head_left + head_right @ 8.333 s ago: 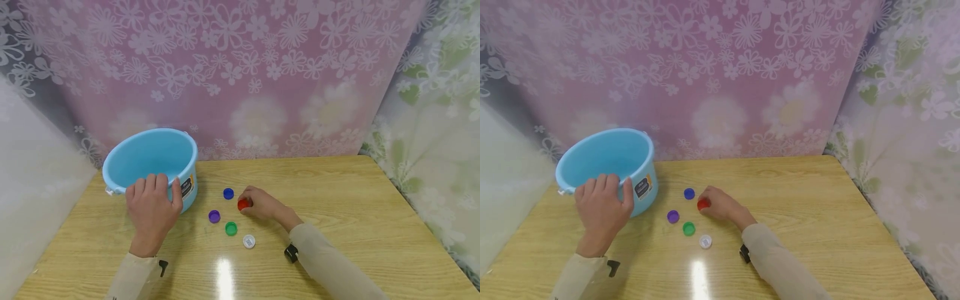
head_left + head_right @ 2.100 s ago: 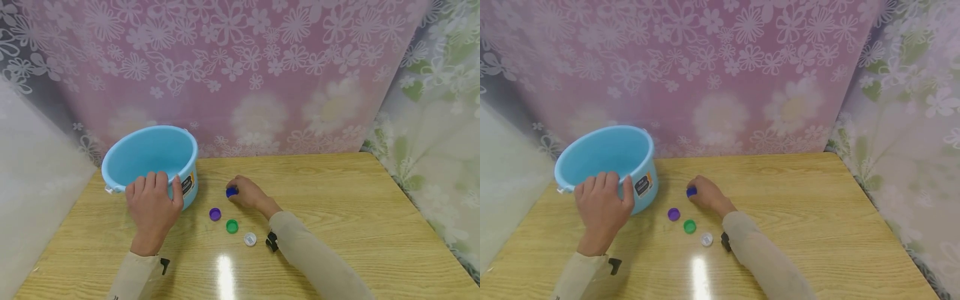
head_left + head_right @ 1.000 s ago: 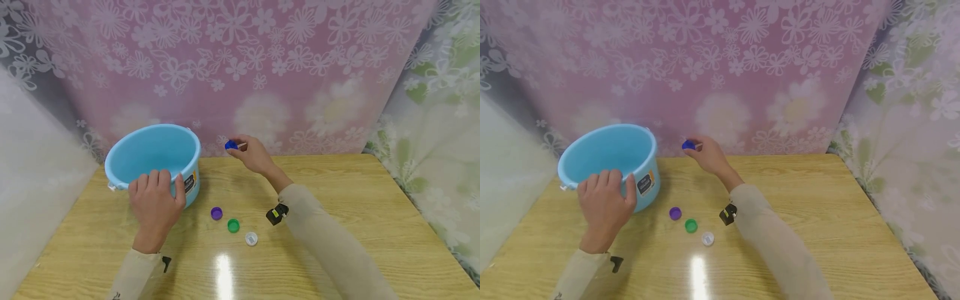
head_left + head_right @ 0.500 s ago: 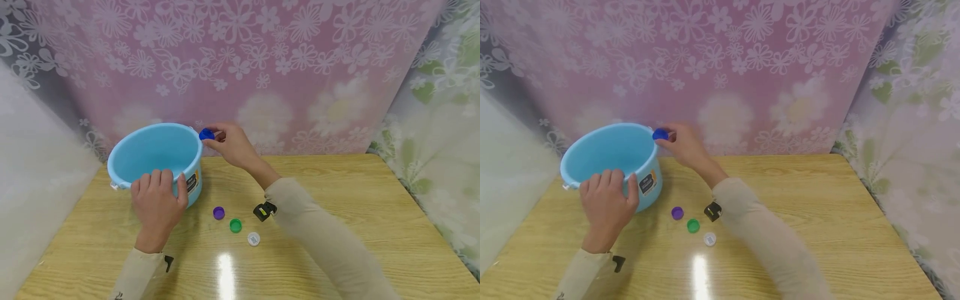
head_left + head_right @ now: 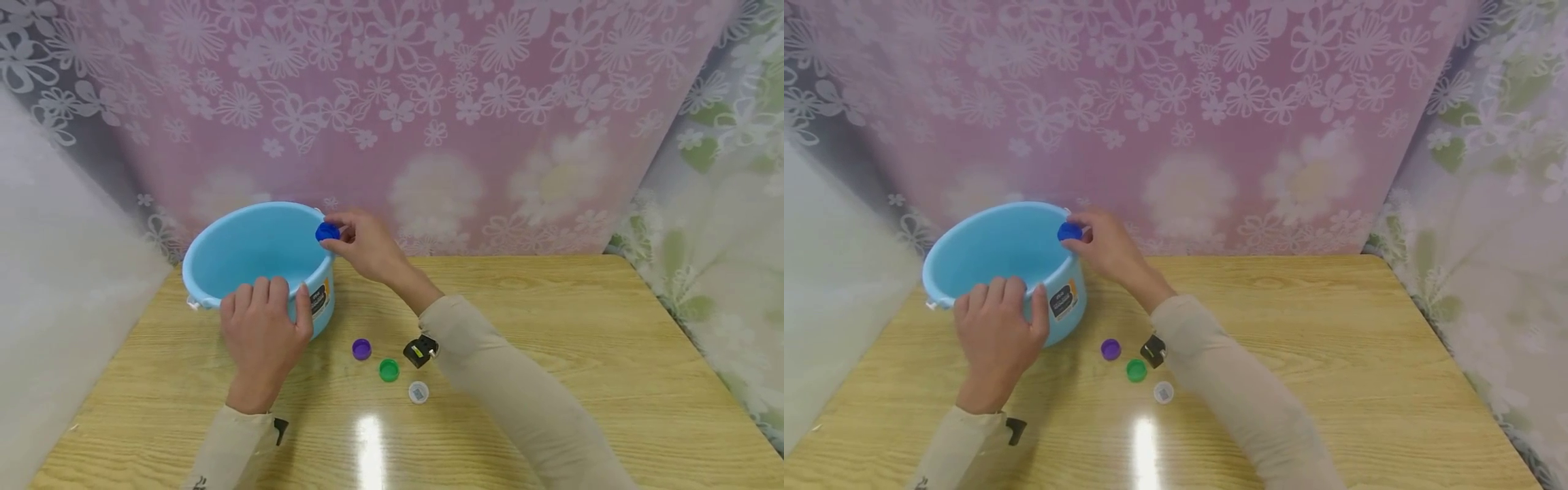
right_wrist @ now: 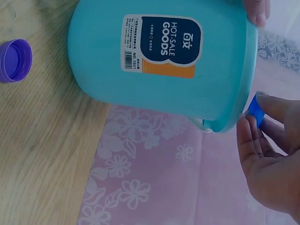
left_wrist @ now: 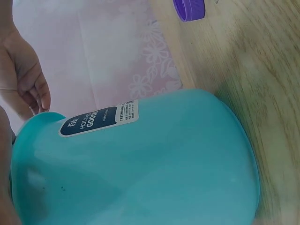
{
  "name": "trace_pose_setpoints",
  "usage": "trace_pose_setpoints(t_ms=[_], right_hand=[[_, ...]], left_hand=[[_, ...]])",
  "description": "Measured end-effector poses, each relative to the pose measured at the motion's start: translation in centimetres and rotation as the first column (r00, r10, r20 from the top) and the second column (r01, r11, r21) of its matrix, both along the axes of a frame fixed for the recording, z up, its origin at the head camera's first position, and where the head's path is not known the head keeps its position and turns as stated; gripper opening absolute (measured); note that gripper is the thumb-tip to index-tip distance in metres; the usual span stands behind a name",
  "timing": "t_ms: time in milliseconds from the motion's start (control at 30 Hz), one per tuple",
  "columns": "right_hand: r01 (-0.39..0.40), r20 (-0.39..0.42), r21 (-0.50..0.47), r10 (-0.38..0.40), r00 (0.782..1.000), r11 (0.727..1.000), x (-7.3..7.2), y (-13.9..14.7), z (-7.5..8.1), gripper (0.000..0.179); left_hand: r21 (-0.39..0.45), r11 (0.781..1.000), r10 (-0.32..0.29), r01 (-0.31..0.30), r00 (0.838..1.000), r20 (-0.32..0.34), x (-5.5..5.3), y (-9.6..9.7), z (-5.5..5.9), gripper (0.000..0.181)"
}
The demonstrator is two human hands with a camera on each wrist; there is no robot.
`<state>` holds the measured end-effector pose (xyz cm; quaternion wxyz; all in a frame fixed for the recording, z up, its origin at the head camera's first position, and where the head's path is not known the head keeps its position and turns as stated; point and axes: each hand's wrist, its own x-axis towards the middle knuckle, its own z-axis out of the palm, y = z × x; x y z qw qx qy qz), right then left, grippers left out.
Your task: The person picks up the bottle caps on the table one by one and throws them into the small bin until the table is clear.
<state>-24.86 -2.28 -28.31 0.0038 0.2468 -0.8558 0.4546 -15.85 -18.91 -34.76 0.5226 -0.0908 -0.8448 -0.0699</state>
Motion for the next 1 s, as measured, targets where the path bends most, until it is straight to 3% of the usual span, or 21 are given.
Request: trace_pose_setpoints(t_ms=[500,1000], right_hand=[[0.026,-0.005,-0.009,-0.026,1.0,1.0,-0.2,-0.5,-0.4,0.041],[0.057,-0.066,-0.013,-0.058,0.996,0.998,-0.4,-1.3,-1.5,0.041]], left_hand=[[-0.003,1.0,-0.01,0.01,1.0,-0.003,-0.1,0.1,-0.1,0.036],[0.003,1.0,0.0,0.0,1.0,-0.001,-0.1,0.0,0.0,0.036]])
